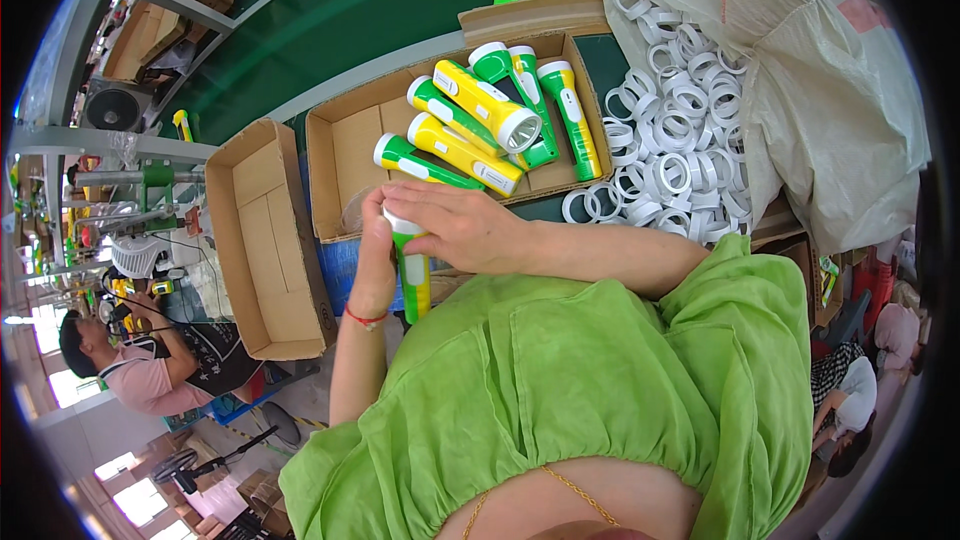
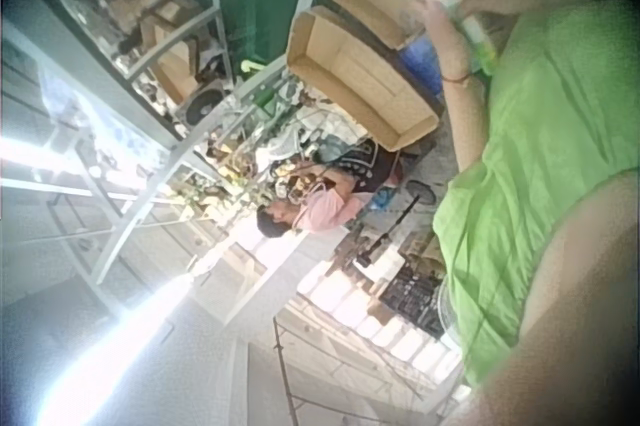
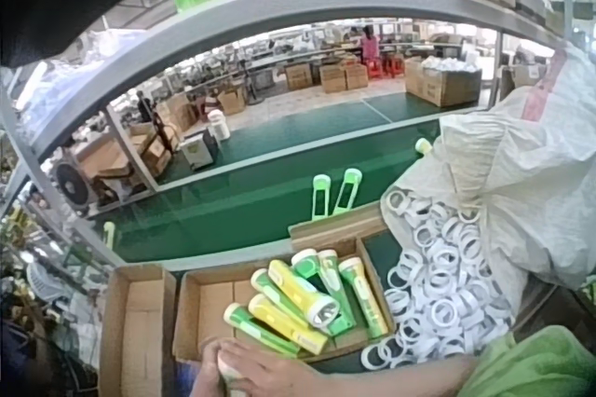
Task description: The person assembles flashlights by hand, fitting clear lenses and front caps onto the flashlight heads and placing the flashlights into cardboard boxes.
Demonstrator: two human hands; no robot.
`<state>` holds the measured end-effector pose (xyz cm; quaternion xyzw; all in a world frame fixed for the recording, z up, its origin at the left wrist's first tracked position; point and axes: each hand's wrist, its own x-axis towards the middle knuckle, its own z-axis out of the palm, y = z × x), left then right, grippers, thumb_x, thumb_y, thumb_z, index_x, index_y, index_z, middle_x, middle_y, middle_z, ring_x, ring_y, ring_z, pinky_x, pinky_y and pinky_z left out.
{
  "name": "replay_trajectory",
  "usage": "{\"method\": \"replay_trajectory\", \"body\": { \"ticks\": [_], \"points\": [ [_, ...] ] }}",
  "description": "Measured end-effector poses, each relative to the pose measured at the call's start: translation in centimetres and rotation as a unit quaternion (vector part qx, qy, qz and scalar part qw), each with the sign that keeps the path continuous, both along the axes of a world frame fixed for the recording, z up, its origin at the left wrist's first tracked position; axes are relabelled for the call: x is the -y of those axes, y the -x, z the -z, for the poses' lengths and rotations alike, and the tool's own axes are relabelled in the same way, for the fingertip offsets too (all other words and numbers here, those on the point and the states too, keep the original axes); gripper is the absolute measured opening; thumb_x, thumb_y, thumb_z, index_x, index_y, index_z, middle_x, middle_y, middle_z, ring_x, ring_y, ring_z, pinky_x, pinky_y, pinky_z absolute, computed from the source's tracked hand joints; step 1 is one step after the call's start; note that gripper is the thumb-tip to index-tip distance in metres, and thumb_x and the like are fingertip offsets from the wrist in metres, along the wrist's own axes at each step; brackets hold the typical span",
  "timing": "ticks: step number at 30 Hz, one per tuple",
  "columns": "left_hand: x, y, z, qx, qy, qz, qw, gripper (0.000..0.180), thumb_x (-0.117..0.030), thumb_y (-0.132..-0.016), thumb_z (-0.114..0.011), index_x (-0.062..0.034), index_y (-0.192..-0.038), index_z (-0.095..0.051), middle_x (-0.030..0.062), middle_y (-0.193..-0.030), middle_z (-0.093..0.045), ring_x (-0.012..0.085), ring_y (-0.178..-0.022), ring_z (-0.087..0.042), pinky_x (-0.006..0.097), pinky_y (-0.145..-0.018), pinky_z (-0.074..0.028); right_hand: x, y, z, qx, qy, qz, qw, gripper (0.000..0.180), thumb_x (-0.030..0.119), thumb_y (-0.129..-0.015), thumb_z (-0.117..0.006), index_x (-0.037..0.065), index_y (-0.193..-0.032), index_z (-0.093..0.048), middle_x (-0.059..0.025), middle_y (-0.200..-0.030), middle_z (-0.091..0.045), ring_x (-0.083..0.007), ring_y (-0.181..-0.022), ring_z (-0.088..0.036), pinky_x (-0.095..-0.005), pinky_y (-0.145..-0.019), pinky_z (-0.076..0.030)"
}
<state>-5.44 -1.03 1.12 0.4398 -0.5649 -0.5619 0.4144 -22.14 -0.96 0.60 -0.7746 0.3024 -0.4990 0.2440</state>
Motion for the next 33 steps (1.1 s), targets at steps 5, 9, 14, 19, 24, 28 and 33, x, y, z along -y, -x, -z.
{"method": "replay_trajectory", "body": {
  "ticks": [5,9,14,19,24,28,33],
  "points": [
    [-0.8,-0.8,-2.8,0.069,-0.041,0.091,0.993,0.056,-0.034,-0.087,-0.063,-0.0024,-0.128,-0.041,0.0092,-0.112,-0.055,0.0167,-0.102,-0.054,0.030,-0.084,-0.045,0.9,1.6,-1.1,0.047,-0.085,0.011,0.995,0.048,0.010,-0.083,-0.064,-0.003,-0.127,-0.050,-0.0164,-0.131,-0.052,-0.0267,-0.122,-0.050,-0.0353,-0.103,-0.040],
    [-1.0,-0.3,-3.4,0.247,0.008,0.086,0.965,0.061,-0.030,-0.081,-0.072,0.0002,-0.125,-0.042,0.0108,-0.095,-0.062,0.0224,-0.084,-0.060,0.031,-0.074,-0.047,0.9,2.7,-2.1,0.118,-0.212,-0.071,0.968,0.038,0.012,-0.098,-0.041,-0.005,-0.132,-0.045,-0.0150,-0.138,-0.047,-0.0221,-0.128,-0.044,-0.0319,-0.106,-0.032],
    [-0.1,-2.7,-5.4,-0.169,-0.304,0.356,0.867,0.059,-0.035,-0.083,-0.069,-0.0004,-0.123,-0.044,0.0065,-0.078,-0.059,0.0166,-0.062,-0.057,0.029,-0.058,-0.047,-0.8,3.4,-5.4,0.090,-0.011,-0.155,0.984,0.036,0.011,-0.096,-0.043,-0.005,-0.128,-0.049,-0.0229,-0.133,-0.049,-0.0377,-0.126,-0.045,-0.0417,-0.106,-0.034],
    [0.5,0.6,-4.7,0.580,0.172,0.116,0.788,0.054,-0.028,-0.078,-0.071,-0.0017,-0.116,-0.044,0.0187,-0.081,-0.062,0.0322,-0.066,-0.063,0.039,-0.053,-0.049,1.3,1.0,1.4,0.280,-0.478,-0.058,0.830,0.042,0.023,-0.098,-0.047,0.000,-0.134,-0.047,-0.0084,-0.126,-0.055,-0.0110,-0.114,-0.049,-0.0296,-0.101,-0.036],
    [0.0,-0.2,-5.3,0.514,0.233,0.030,0.825,0.056,-0.029,-0.078,-0.073,-0.0014,-0.116,-0.044,0.0178,-0.081,-0.062,0.0327,-0.067,-0.064,0.040,-0.056,-0.050,1.7,2.1,-1.5,0.308,-0.353,-0.128,0.874,0.043,0.025,-0.099,-0.044,0.001,-0.136,-0.045,-0.0111,-0.139,-0.045,-0.0179,-0.132,-0.036,-0.0310,-0.109,-0.026],
    [0.7,-1.5,-6.7,0.205,0.098,0.116,0.967,0.060,-0.034,-0.082,-0.070,-0.0009,-0.123,-0.041,0.0104,-0.077,-0.057,0.0210,-0.056,-0.058,0.030,-0.049,-0.048,2.2,3.9,-3.6,0.170,-0.274,-0.185,0.928,0.042,0.020,-0.098,-0.045,0.001,-0.136,-0.044,-0.0124,-0.144,-0.039,-0.0233,-0.136,-0.033,-0.0338,-0.110,-0.025],
    [-0.2,-1.4,-5.8,-0.298,-0.324,0.418,0.795,0.067,-0.042,-0.079,-0.069,0.0007,-0.123,-0.042,0.0098,-0.071,-0.055,0.0167,-0.050,-0.054,0.028,-0.044,-0.044,0.2,3.5,-5.9,0.209,-0.178,-0.246,0.930,0.035,0.010,-0.092,-0.053,0.000,-0.125,-0.057,-0.0182,-0.136,-0.046,-0.0239,-0.118,-0.048,-0.0331,-0.099,-0.038]
  ]
}}
